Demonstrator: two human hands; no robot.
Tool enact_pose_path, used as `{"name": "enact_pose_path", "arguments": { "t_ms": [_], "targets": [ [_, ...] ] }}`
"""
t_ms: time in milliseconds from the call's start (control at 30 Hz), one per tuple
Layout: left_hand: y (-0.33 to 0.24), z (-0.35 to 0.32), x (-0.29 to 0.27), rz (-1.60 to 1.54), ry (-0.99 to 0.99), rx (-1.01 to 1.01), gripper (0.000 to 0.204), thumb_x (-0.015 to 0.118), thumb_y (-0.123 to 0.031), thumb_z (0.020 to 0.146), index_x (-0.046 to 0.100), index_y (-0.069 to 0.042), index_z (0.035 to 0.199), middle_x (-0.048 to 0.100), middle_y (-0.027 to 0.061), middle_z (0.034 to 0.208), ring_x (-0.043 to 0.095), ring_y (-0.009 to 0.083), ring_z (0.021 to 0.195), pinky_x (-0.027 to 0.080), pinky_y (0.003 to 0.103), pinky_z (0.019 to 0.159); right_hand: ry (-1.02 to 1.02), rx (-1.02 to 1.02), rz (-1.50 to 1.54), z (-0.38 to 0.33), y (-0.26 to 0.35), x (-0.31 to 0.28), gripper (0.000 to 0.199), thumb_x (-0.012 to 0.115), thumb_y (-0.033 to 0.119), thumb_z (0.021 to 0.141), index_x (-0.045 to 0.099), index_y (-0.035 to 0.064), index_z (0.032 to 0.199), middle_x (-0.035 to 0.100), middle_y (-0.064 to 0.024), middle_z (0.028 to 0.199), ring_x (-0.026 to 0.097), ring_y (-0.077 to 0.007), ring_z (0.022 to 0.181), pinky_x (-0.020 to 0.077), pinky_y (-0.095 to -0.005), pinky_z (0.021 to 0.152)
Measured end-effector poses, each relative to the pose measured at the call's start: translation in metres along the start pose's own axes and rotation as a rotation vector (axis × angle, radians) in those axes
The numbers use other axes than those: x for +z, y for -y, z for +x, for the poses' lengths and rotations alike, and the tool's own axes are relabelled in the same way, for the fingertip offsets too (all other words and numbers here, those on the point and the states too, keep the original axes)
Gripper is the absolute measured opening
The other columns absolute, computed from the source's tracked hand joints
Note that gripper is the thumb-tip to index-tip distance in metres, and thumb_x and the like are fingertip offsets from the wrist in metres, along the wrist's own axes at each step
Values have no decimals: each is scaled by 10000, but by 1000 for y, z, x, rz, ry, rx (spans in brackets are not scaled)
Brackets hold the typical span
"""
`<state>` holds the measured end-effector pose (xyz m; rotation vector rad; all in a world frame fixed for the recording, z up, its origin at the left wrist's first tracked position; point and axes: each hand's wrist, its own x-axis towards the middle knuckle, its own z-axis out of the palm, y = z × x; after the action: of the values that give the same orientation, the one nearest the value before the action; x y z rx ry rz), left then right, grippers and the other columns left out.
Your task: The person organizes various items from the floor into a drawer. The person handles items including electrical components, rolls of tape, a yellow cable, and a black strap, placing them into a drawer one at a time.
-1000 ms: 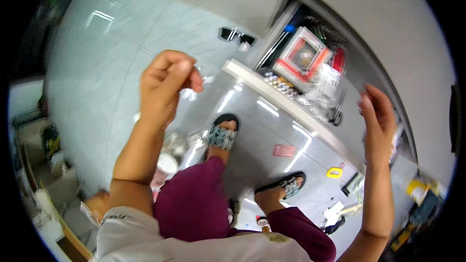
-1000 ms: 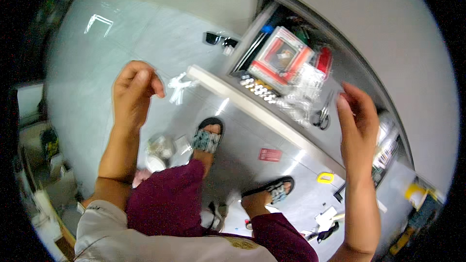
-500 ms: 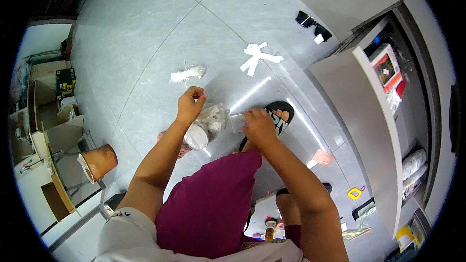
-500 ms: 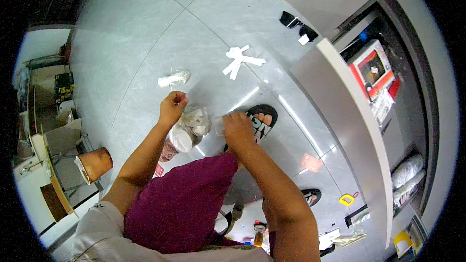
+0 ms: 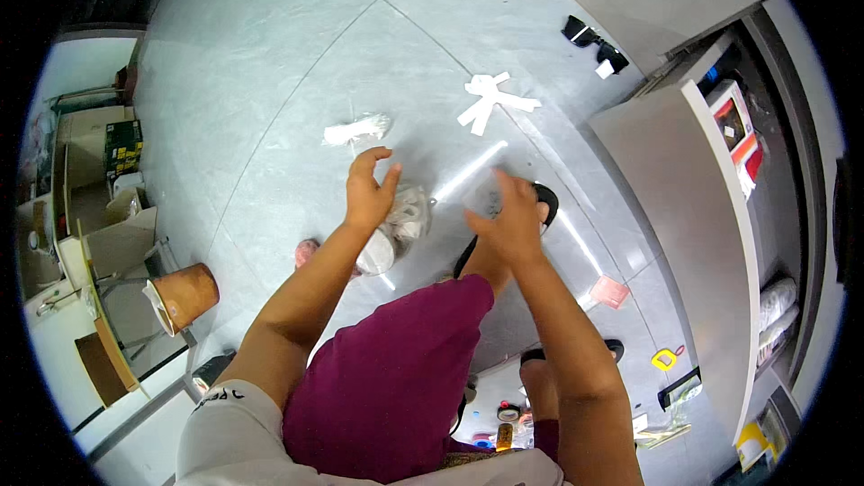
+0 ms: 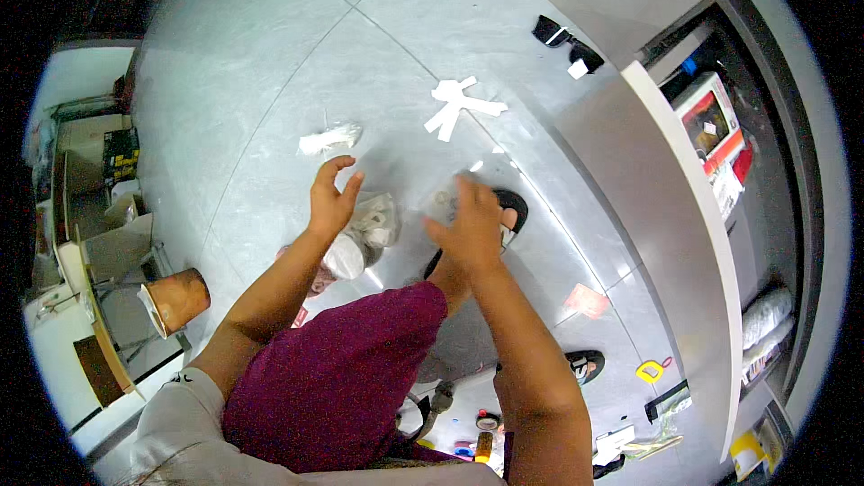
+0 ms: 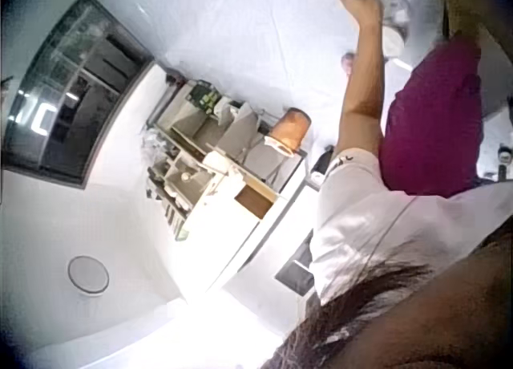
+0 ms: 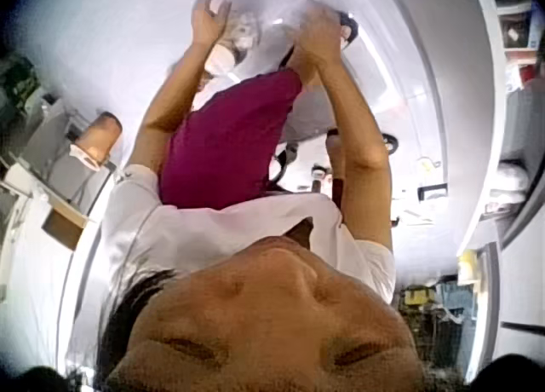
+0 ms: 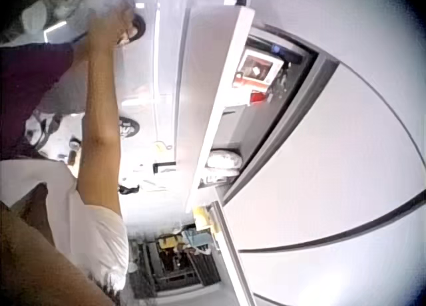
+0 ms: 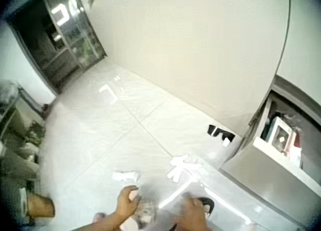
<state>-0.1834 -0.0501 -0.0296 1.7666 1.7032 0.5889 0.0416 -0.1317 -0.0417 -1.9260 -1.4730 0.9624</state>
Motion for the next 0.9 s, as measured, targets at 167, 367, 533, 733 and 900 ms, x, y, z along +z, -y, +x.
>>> {"name": "enact_pose_path", "arguments": {
  "t_ms": [167, 367, 533, 733, 900],
  "targets": [
    [35, -25, -24, 599, 473, 89, 751, 755, -291, 691, 397, -176, 1341, 411, 210, 1317, 469, 402, 1149, 433, 403, 941, -33, 75, 73, -3, -4, -2, 746, 764, 310, 639, 449, 0, 1240, 483, -222, 1160, 459, -379, 1094, 389, -441, 933],
    [68, -25, -14, 173, 462, -174, 359, 646, -67, 726, 616, -113, 1082, 643, 138, 988, 626, 284, 878, 500, 332, 739, -33, 127, 106, -17, 4, -8, 774, 773, 353, 634, 452, 3, 1245, 477, -225, 1174, 445, -376, 1115, 394, -444, 933],
    [2, 14, -12, -626, 467, -497, 305, 502, 111, 768, 595, -18, 1028, 636, 41, 873, 607, 133, 758, 500, 256, 669, -177, 133, 176, -26, -17, -23, 758, 799, 299, 620, 467, 6, 1234, 491, -205, 1168, 471, -363, 1091, 404, -424, 929],
    [-86, 36, -13, -1122, 333, -640, 307, 532, 61, 810, 523, -16, 1107, 591, 100, 990, 615, 205, 878, 539, 317, 770, -245, 201, 196, -43, -29, -57, 731, 797, 274, 638, 468, -36, 1213, 518, -201, 1097, 512, -343, 1030, 438, -391, 878],
    [-137, 36, -56, -1164, 376, -272, 355, 642, -86, 818, 514, -17, 1143, 573, 118, 1088, 574, 236, 1005, 517, 380, 854, -73, -18, 215, -78, 29, -147, 722, 791, 291, 642, 473, 63, 1249, 515, -203, 1070, 533, -368, 1008, 460, -410, 858]
  ]
}}
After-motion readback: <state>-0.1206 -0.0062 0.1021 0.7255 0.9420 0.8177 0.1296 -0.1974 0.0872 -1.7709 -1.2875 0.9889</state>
